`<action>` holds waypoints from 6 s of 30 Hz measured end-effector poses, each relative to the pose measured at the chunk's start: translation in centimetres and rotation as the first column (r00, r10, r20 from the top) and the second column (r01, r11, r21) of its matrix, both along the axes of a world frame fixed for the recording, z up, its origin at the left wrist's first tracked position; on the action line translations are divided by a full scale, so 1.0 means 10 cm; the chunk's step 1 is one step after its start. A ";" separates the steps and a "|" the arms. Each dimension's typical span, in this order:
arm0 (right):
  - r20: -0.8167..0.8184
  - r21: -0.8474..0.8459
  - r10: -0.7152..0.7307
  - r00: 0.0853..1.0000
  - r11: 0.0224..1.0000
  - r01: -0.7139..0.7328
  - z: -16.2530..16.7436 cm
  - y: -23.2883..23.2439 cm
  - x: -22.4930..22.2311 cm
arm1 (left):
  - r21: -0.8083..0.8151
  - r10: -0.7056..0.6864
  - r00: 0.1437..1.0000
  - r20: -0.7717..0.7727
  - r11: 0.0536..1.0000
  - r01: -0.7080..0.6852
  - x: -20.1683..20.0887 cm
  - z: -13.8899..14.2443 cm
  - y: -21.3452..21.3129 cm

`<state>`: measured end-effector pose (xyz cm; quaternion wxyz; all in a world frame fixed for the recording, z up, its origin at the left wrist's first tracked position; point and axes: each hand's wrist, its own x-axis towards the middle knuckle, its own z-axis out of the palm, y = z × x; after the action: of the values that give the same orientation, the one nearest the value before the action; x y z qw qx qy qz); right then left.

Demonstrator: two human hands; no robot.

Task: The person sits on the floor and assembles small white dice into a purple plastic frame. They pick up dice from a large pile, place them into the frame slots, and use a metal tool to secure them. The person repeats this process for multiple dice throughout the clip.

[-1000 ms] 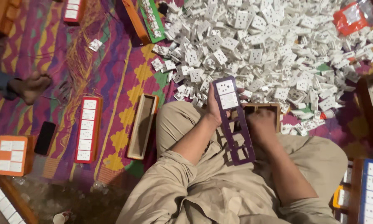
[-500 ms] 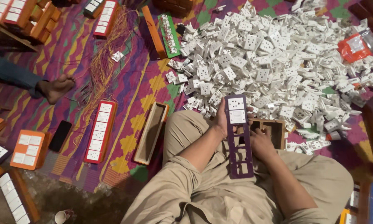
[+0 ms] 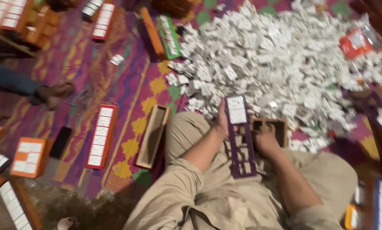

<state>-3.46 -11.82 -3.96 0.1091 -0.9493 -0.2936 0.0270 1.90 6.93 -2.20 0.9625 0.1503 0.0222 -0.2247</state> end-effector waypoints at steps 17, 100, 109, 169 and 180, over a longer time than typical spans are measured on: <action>-0.662 0.738 -0.145 0.736 -0.296 0.606 -0.12 -0.23 0.52 | -0.054 0.129 0.978 0.161 0.991 -0.122 0.74 -0.02 0.11; -0.028 -0.334 0.104 0.994 0.936 -0.108 -0.13 -0.13 0.25 | 0.106 0.048 0.998 -0.037 0.993 -0.044 0.55 -0.43 -0.12; 0.148 -0.269 0.120 0.982 0.960 -0.077 0.12 -0.25 0.03 | 0.144 0.050 0.999 0.004 0.988 -0.050 0.35 -0.11 -0.15; 0.507 0.279 -0.376 0.775 0.923 0.265 0.39 1.06 0.52 | 0.212 0.091 0.982 0.164 0.969 -0.126 0.79 -0.50 0.16; 0.343 0.393 -0.364 0.866 0.893 0.220 0.27 0.97 0.46 | 0.190 0.033 0.989 0.146 0.980 -0.060 0.73 -0.42 0.17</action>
<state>1.14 -2.08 -1.31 0.2112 -0.9339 -0.1606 -0.2397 9.15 8.67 -6.40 0.9474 0.2582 -0.0211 -0.1877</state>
